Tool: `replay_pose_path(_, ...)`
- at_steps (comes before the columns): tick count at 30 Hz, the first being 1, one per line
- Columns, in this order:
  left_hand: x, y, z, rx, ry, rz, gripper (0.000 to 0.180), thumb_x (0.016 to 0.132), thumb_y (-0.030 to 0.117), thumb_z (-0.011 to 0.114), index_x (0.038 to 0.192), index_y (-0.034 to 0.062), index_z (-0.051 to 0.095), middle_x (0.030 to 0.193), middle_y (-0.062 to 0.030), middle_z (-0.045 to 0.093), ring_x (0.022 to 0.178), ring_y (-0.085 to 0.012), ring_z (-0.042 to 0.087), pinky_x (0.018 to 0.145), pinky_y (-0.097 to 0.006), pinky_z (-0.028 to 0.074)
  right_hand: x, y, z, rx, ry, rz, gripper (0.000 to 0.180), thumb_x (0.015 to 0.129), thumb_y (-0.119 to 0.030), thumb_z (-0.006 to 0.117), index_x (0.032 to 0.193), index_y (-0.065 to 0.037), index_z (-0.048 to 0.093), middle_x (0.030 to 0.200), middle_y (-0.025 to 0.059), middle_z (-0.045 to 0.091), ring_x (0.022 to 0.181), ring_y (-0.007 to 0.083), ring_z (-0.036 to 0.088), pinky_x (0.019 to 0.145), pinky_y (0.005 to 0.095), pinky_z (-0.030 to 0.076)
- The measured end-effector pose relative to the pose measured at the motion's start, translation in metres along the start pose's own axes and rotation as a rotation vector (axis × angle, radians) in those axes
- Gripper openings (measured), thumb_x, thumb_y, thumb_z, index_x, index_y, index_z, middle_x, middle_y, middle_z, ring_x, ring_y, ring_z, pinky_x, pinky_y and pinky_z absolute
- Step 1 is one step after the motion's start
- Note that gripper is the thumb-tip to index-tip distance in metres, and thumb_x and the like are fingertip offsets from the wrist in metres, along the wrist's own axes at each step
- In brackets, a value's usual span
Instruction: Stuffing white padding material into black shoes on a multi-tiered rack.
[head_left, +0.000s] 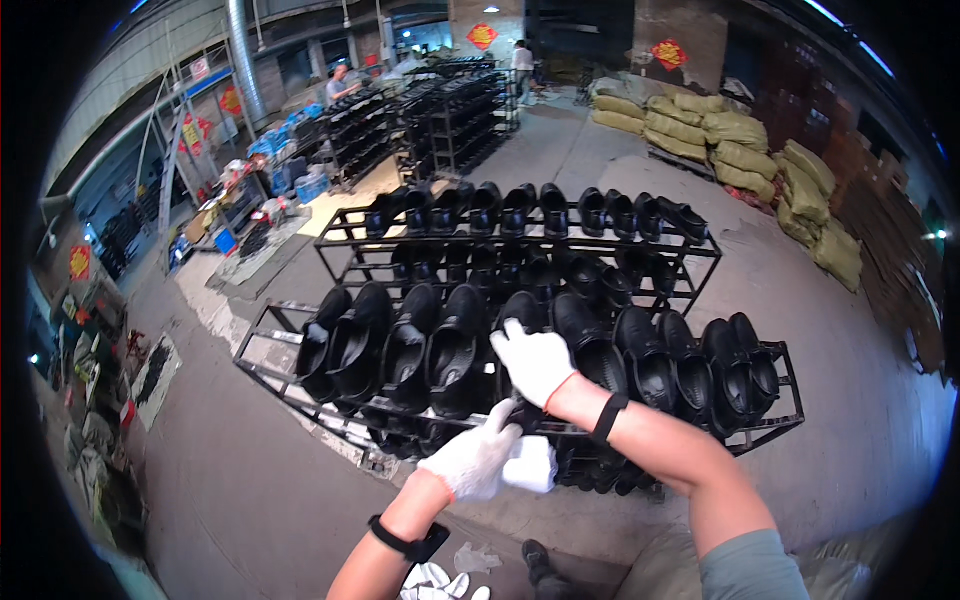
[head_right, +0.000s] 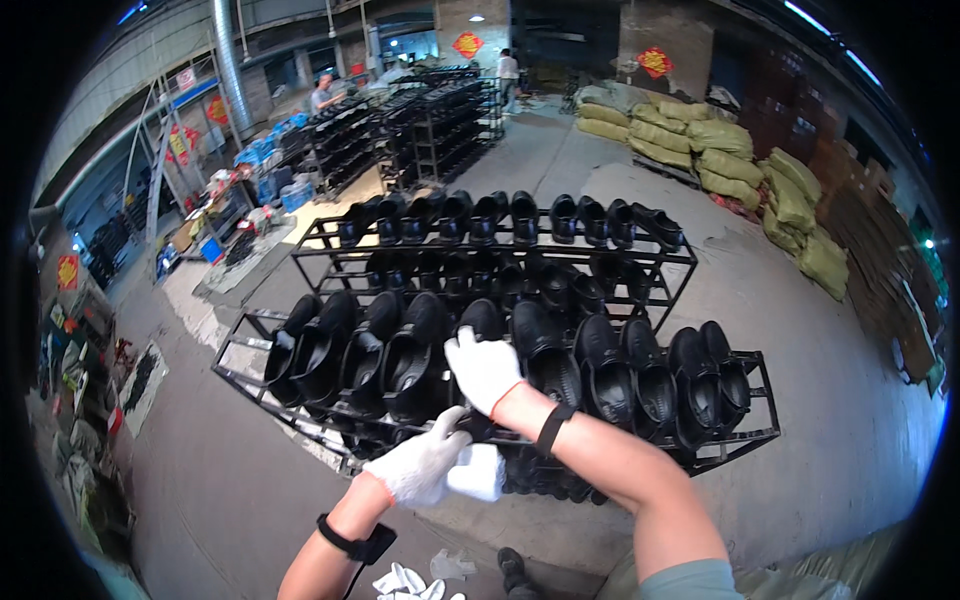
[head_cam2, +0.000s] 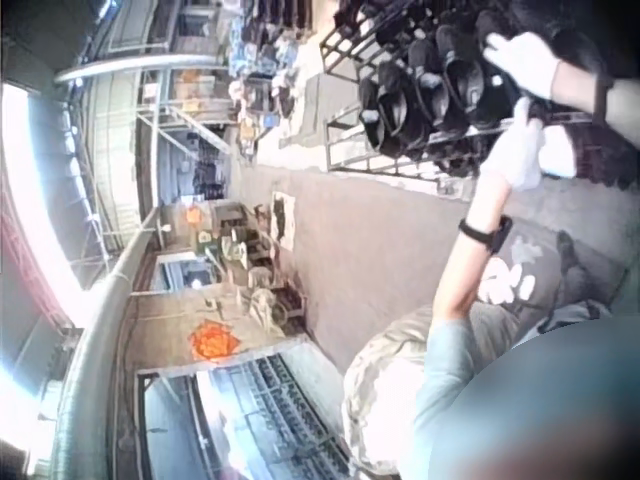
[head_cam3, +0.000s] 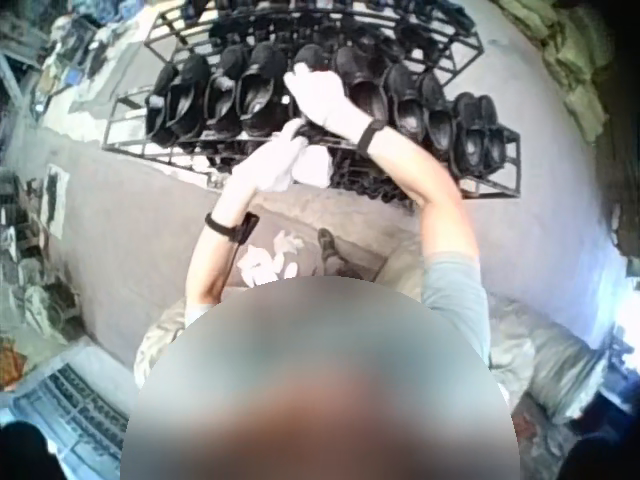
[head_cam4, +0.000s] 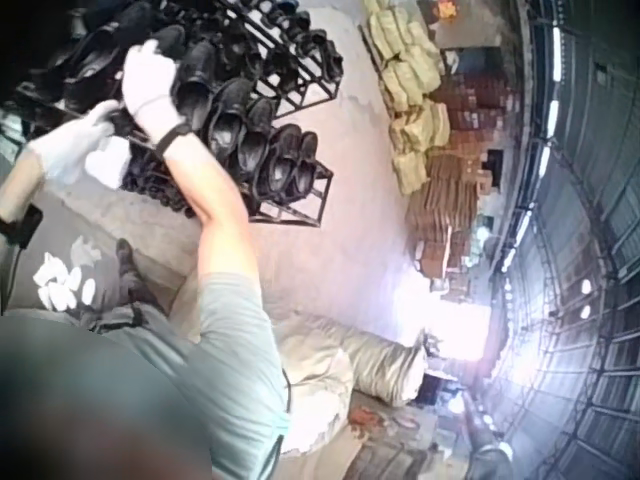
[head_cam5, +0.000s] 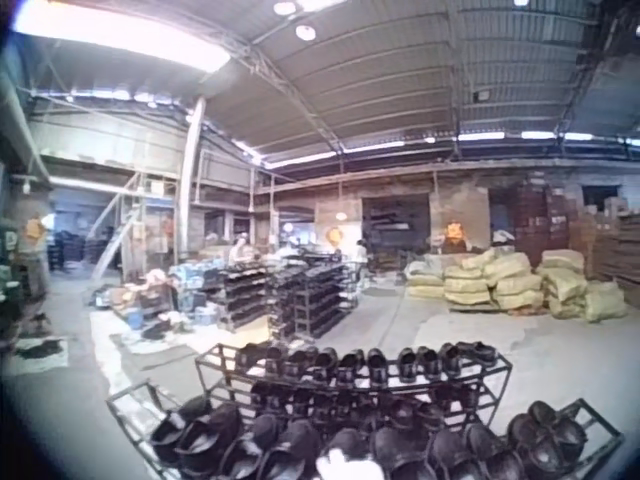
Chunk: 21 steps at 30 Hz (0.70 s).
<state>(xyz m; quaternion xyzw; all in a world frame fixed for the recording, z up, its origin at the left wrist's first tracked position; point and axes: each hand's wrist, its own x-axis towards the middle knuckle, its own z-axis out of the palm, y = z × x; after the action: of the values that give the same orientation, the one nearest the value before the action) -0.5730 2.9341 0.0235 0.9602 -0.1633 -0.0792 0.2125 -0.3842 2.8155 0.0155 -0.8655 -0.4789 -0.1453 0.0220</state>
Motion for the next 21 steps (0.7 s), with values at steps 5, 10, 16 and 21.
replay_pose_path(5, 0.007, 0.045, -0.010, -0.006, 0.526, 0.098, 0.077, 0.067, -0.006, 0.084, 0.138, -0.0085, 0.056, 0.148, -0.0383, 0.056, 0.120, -0.0575, 0.068, 0.104, -0.055, 0.059, -0.116, 0.027, -0.094, 0.999, 0.214, 0.270, 0.062, 0.098, -0.031, 0.080, 0.153, -0.008, 0.063, 0.137, 0.0227, 0.069, 0.095, 0.0275, 0.079, 0.075, 0.0411, 0.065)
replay_pose_path(10, 0.106, 0.132, 0.004, 0.125, 0.982, 0.433, 0.053, 0.083, -0.002, 0.074, 0.134, -0.0085, 0.061, 0.114, -0.0264, 0.067, 0.093, -0.0461, 0.068, 0.085, -0.055, 0.058, -0.219, 0.074, -0.155, 1.490, 0.050, 0.749, 0.052, 0.097, -0.024, 0.078, 0.141, -0.003, 0.061, 0.117, 0.0084, 0.071, 0.095, 0.0101, 0.073, 0.067, 0.0254, 0.060)
replay_pose_path(16, 0.185, 0.171, 0.095, -0.125, 0.690, 0.127, 0.041, 0.088, 0.019, 0.083, 0.119, -0.0010, 0.067, 0.104, -0.0208, 0.065, 0.095, -0.0392, 0.066, 0.079, -0.051, 0.056, -0.201, 0.163, -0.109, 0.134, 0.162, 0.058, 0.026, 0.089, -0.017, 0.074, 0.115, -0.016, 0.079, 0.137, 0.0229, 0.071, 0.100, 0.0410, 0.076, 0.086, 0.0489, 0.064)
replay_pose_path(21, 0.176, 0.148, 0.117, -0.127, 0.793, -0.173, 0.006, 0.098, 0.012, 0.064, 0.100, 0.0059, 0.066, 0.080, -0.0131, 0.068, 0.067, -0.0322, 0.071, 0.059, -0.046, 0.059, -0.154, 0.127, -0.136, 0.164, -0.328, -0.004, 0.040, 0.095, -0.016, 0.067, 0.134, -0.019, 0.075, 0.159, 0.0301, 0.059, 0.106, 0.0457, 0.079, 0.092, 0.0523, 0.064)
